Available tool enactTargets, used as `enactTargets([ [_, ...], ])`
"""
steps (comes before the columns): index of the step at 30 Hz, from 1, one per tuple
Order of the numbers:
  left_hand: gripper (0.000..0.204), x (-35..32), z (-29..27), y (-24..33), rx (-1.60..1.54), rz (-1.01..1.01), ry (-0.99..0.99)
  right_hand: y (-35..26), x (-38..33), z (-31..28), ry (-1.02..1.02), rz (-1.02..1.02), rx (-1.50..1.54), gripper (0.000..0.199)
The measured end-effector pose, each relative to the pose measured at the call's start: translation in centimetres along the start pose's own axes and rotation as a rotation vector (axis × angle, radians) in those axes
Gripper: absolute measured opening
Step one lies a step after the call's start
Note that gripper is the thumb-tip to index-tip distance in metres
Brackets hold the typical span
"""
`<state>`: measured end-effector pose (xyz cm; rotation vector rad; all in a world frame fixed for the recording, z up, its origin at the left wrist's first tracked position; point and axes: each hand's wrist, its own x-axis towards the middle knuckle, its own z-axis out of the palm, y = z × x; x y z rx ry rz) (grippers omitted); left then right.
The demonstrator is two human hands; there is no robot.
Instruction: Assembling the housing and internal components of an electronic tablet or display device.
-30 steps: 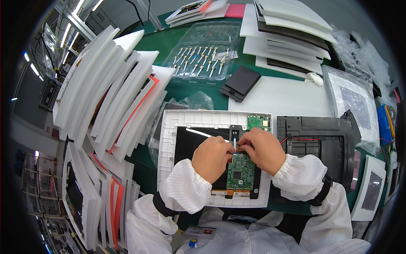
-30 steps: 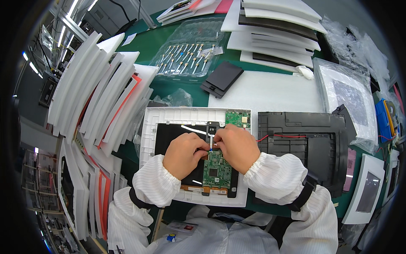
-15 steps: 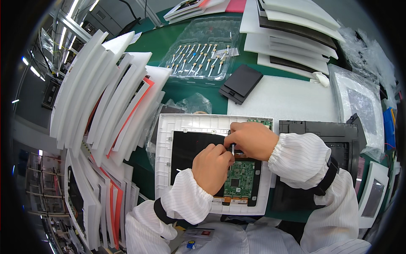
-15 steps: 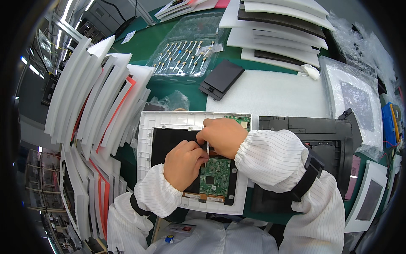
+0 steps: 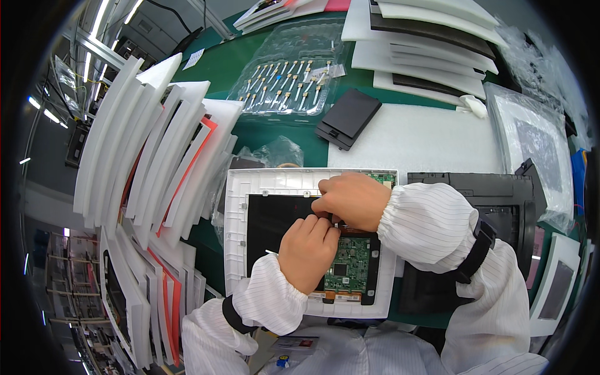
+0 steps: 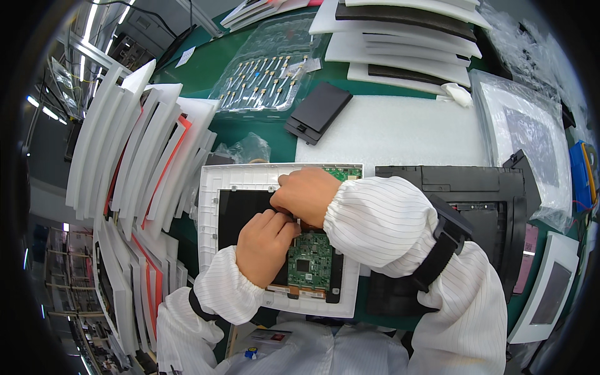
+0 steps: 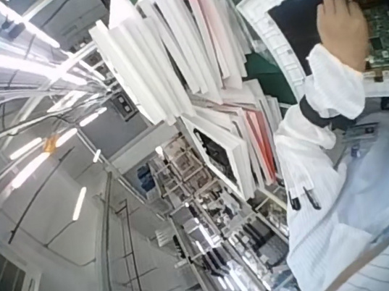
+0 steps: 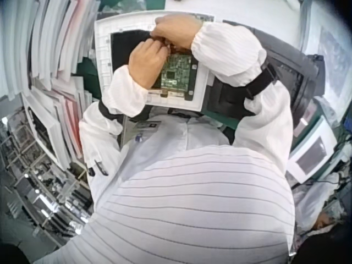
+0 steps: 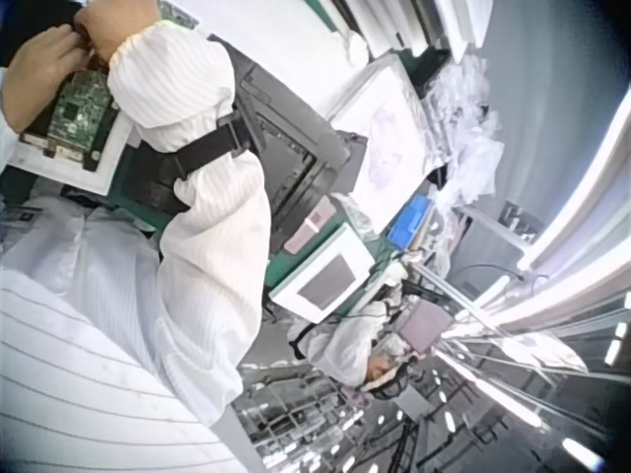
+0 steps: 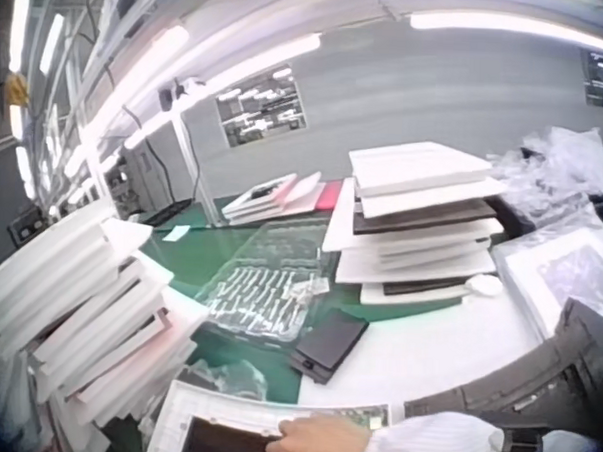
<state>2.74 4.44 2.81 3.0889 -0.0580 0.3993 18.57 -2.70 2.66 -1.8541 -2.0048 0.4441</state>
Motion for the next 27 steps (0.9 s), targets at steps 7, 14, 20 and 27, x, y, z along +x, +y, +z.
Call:
enactTargets([
  [7,0.015,0.1,-0.1,0.2,-0.019,0.042,0.037,-0.1,1.6,0.8,-0.041,-0.080,-0.123,0.016],
  [14,0.015,-0.2,-0.3,-0.9,-0.060,0.039,0.050,-0.8,0.3,0.3,0.104,0.194,0.128,0.008],
  [20,0.019,0.3,-1.1,-2.2,-0.452,-0.333,0.020,-1.6,-2.1,0.0,0.091,0.564,0.239,0.015],
  [27,0.025,2.1,0.9,-4.5,-0.417,-0.321,0.052,-2.3,-2.7,0.8,0.132,0.694,0.365,0.019],
])
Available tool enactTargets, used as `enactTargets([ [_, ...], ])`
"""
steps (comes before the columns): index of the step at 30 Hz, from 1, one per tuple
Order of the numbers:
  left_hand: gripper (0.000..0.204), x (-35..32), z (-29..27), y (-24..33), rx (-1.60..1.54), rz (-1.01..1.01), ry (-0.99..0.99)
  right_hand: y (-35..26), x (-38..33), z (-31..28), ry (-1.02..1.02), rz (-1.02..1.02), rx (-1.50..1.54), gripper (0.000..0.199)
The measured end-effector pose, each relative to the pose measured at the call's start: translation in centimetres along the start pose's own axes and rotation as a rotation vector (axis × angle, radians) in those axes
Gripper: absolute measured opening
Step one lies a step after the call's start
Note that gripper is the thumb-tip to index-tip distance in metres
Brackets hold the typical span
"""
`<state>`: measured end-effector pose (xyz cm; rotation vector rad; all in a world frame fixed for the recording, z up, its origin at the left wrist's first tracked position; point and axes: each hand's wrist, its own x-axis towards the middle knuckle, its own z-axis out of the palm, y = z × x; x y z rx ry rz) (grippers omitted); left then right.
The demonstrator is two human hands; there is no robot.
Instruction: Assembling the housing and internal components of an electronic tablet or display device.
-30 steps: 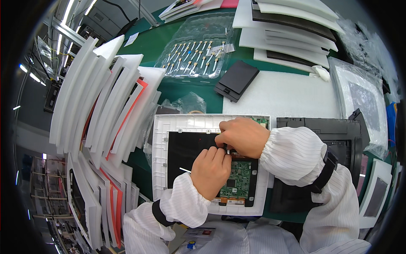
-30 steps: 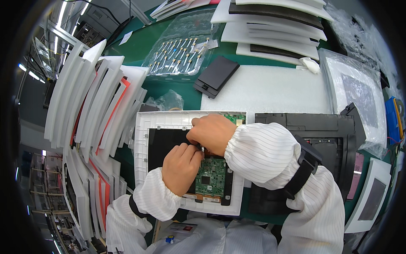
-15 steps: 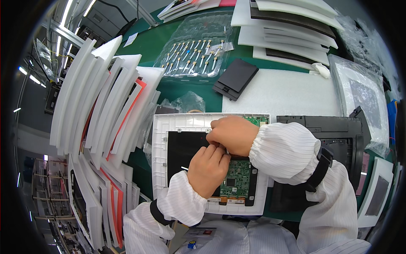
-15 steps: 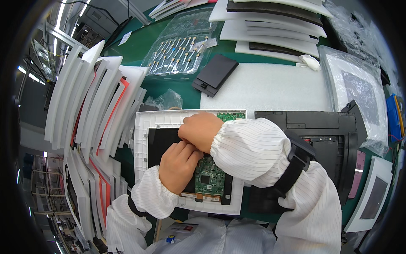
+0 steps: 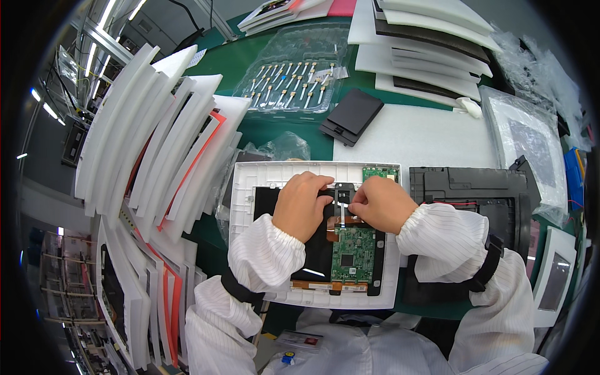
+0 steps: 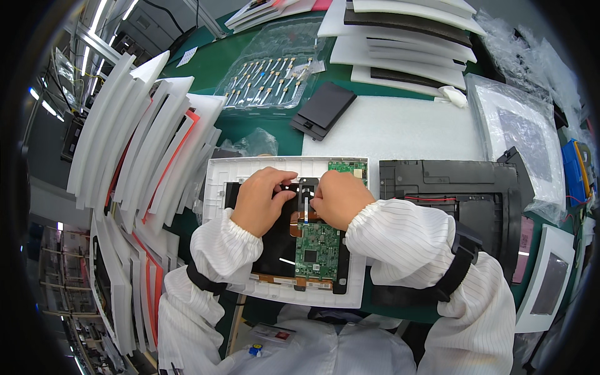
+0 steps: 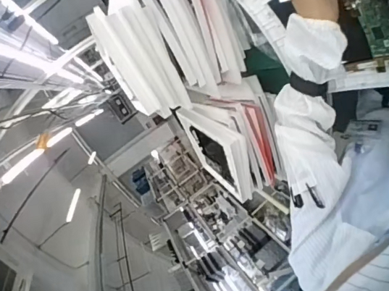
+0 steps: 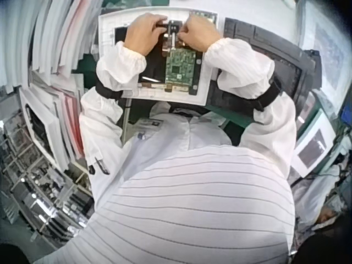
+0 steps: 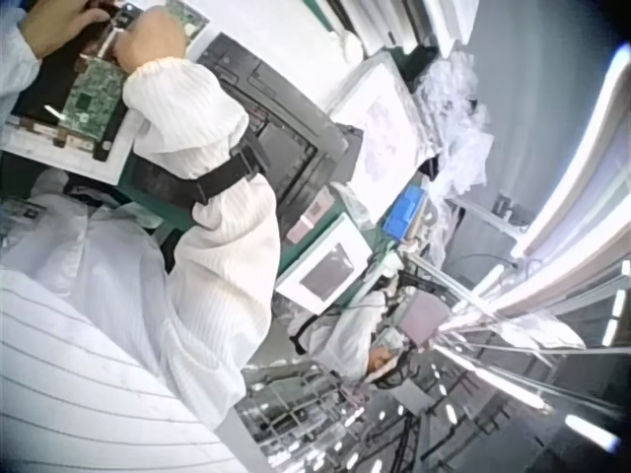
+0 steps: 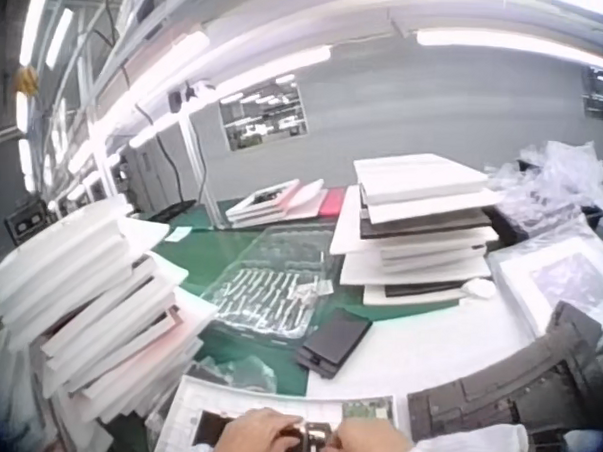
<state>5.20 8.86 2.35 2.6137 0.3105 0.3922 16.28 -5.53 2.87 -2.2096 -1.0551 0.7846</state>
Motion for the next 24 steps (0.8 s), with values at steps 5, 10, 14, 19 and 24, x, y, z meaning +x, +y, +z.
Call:
enactTargets([
  [5,0.020,0.8,0.5,0.1,-0.061,-0.034,-0.101,0.2,-0.2,0.9,0.027,0.093,0.155,0.021],
  [10,0.014,0.8,0.3,0.0,-0.025,-0.023,-0.128,-1.0,-0.4,1.1,-0.001,0.259,0.281,0.022],
  [14,0.013,0.8,0.6,0.1,-0.021,-0.031,-0.114,-1.4,-0.4,1.4,0.013,0.334,0.301,0.016],
  [19,0.012,0.5,0.8,0.1,-0.038,-0.027,-0.099,-1.7,-0.8,1.6,0.049,0.335,0.302,0.017],
  [24,0.012,0.6,0.2,0.3,-0.078,-0.076,-0.133,-1.5,-1.1,1.5,0.070,0.305,0.283,0.019],
])
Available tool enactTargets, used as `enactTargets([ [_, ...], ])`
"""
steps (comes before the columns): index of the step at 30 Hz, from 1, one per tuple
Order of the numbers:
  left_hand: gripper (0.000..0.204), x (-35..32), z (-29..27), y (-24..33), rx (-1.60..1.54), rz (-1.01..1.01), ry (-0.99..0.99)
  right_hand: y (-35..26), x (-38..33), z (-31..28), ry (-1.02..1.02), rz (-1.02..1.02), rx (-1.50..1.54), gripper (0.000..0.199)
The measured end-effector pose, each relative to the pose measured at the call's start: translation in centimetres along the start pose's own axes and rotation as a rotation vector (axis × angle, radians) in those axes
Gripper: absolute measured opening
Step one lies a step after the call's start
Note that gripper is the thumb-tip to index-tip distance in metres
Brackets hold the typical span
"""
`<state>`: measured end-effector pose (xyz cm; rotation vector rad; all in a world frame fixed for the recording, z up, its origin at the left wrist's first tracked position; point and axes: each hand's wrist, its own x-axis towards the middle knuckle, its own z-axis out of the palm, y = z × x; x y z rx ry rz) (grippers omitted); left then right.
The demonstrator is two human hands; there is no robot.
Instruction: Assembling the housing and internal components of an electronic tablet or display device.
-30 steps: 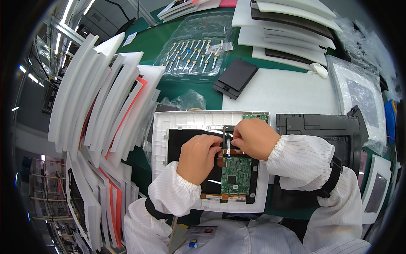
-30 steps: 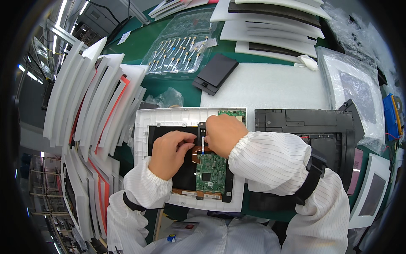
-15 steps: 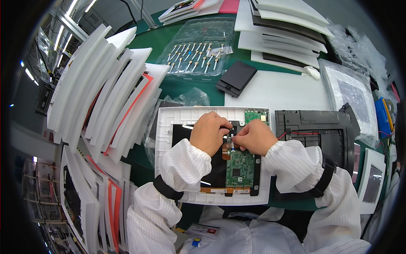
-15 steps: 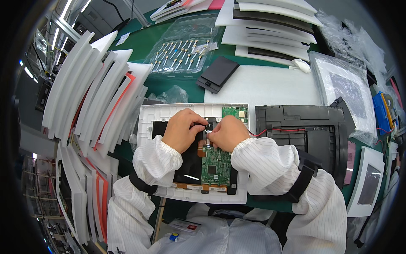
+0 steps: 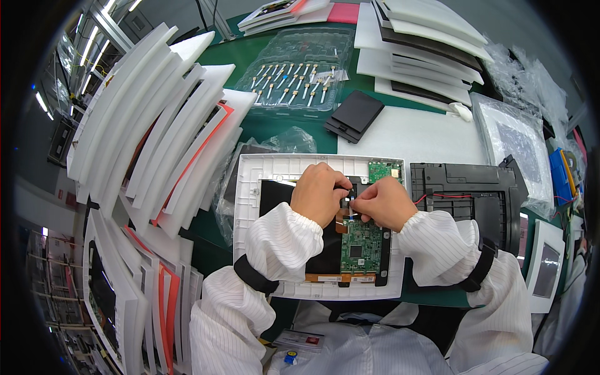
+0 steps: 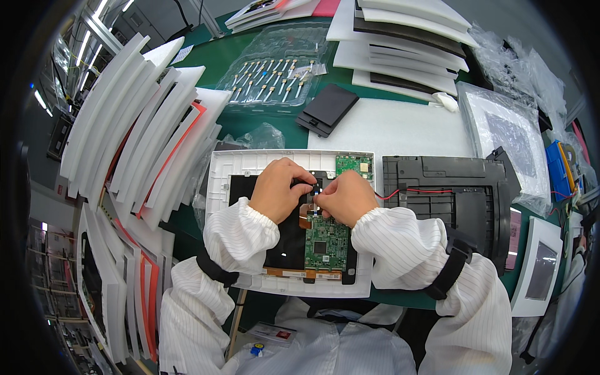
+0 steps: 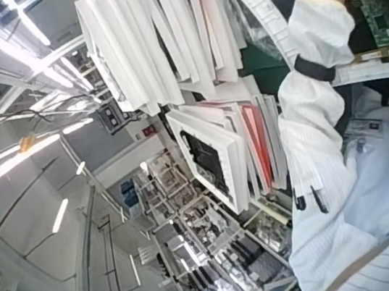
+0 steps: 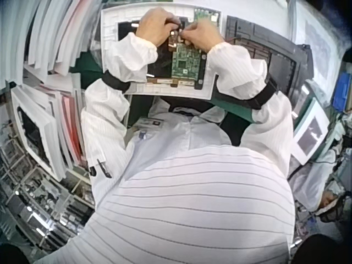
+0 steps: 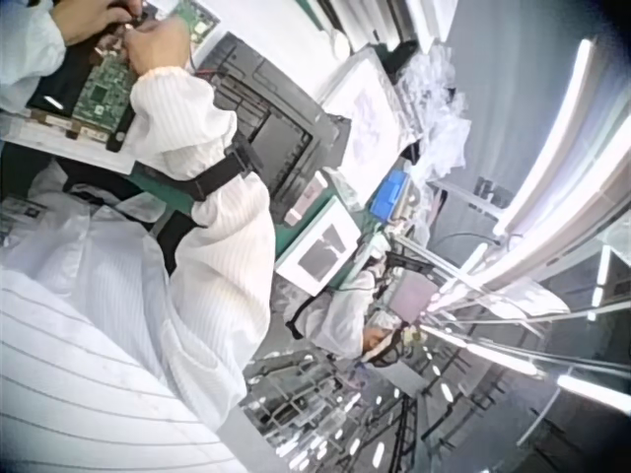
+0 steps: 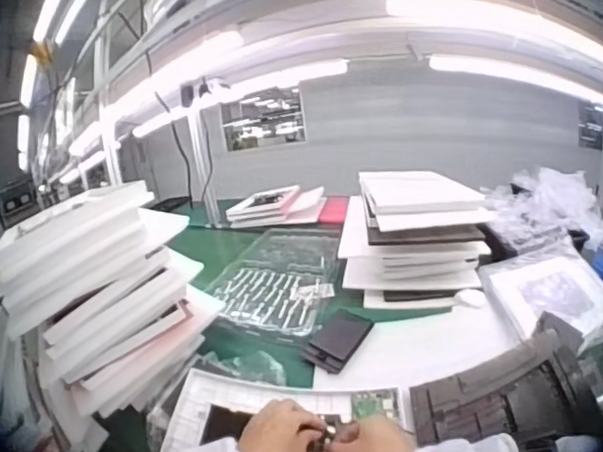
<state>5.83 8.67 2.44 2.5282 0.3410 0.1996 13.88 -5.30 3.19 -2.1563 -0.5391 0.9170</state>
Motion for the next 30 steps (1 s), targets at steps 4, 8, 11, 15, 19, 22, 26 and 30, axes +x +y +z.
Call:
enactTargets([
  [4,0.012,0.0,0.0,-0.1,-0.063,-0.012,-0.027,0.1,-0.1,-0.2,-0.020,0.019,0.023,0.019],
  [8,0.012,0.1,-0.4,0.4,-0.191,-0.072,-0.055,0.2,-0.1,-0.5,-0.052,0.012,0.092,0.020],
  [11,0.015,0.2,-0.6,0.4,-0.284,-0.123,-0.104,0.3,0.0,-0.8,-0.124,0.000,0.123,0.020],
  [15,0.015,0.2,-0.7,0.3,-0.358,-0.128,-0.104,-0.1,0.1,-1.0,-0.203,-0.004,0.115,0.019],
  [19,0.014,0.2,-0.6,0.1,-0.405,-0.113,-0.085,0.3,0.4,-0.8,-0.214,-0.005,0.092,0.020],
  [22,0.012,-0.2,-1.2,0.5,-0.395,-0.119,-0.066,0.6,0.5,-0.7,-0.227,-0.017,0.127,0.020],
  [26,0.012,-1.7,-1.7,1.0,-0.237,-0.114,-0.066,0.6,0.5,-0.8,-0.232,-0.073,0.039,0.018],
  [30,0.014,-2.9,-1.4,0.9,-0.103,0.005,-0.088,1.8,0.8,-0.4,-0.083,-0.311,-0.122,0.017],
])
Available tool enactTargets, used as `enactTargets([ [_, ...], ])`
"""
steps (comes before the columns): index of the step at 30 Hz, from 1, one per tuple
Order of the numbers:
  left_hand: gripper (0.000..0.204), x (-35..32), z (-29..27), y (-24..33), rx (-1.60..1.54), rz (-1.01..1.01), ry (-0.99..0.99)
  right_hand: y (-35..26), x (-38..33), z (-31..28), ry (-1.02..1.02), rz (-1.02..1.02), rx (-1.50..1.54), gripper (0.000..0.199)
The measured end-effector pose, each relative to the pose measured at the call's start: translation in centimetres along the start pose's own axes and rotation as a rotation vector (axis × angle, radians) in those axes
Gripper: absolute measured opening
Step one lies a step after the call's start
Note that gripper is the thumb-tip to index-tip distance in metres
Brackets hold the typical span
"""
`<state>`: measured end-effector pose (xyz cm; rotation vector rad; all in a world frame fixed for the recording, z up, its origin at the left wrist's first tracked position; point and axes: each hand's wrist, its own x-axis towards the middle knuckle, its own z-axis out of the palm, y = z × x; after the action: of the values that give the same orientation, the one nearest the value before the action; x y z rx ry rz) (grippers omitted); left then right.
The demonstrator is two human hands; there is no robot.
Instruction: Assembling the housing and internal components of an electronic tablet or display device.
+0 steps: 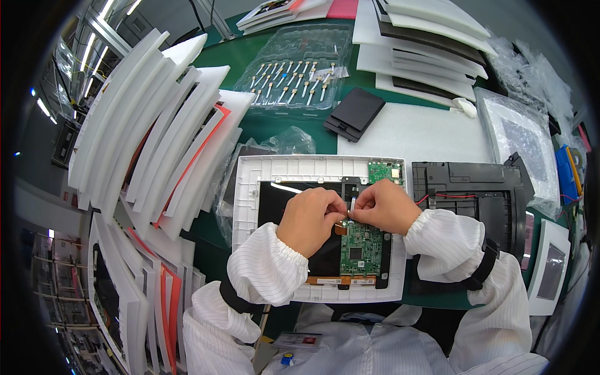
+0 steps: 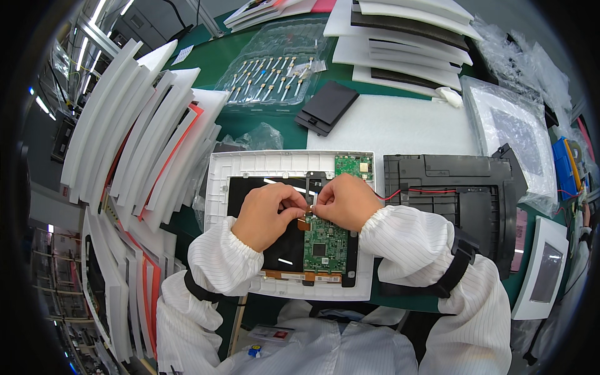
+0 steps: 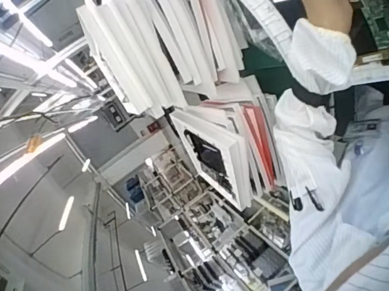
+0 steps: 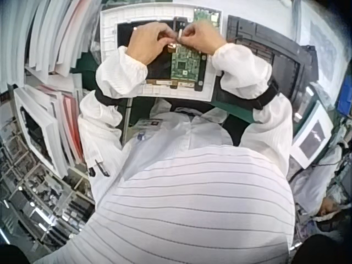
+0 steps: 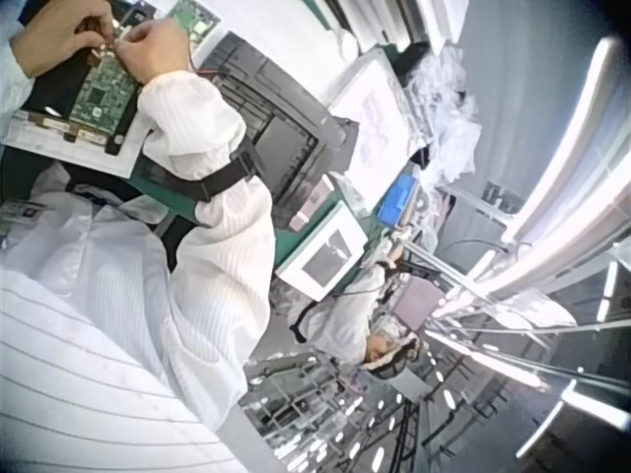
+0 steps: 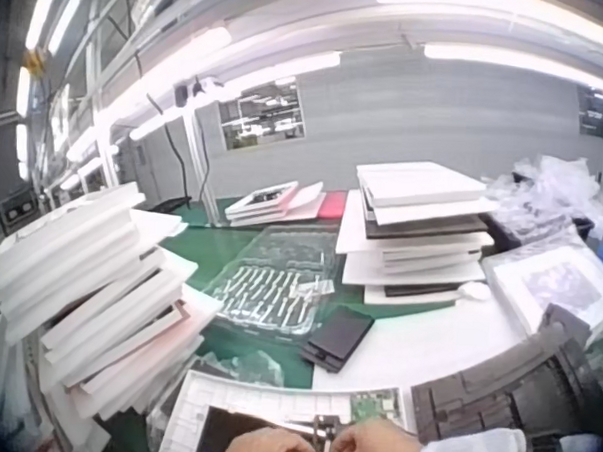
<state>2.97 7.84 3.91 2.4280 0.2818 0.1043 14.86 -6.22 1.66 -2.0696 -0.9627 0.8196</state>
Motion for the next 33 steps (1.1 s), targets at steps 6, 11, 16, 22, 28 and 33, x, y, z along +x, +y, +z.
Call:
enactTargets([
  [6,0.013,-0.2,0.3,-0.2,0.002,-0.025,-0.033,0.4,0.1,0.0,-0.042,-0.069,0.001,0.018],
  [11,0.014,-0.2,0.3,0.1,0.023,-0.037,-0.045,0.2,0.1,0.0,-0.048,-0.047,-0.006,0.020],
  [16,0.015,-0.2,0.6,-0.3,0.020,-0.017,-0.039,0.3,0.1,0.0,-0.064,-0.042,-0.001,0.019],
  [22,0.017,0.0,0.9,-0.5,-0.027,-0.033,-0.046,0.5,0.2,0.1,-0.074,-0.043,0.002,0.019],
  [28,0.020,0.0,1.5,-0.4,0.047,-0.006,-0.012,0.3,0.2,-0.1,-0.090,-0.047,-0.014,0.019],
  [33,0.023,0.2,1.9,0.2,0.101,-0.010,0.019,0.9,0.4,0.2,-0.070,-0.051,0.052,0.019],
])
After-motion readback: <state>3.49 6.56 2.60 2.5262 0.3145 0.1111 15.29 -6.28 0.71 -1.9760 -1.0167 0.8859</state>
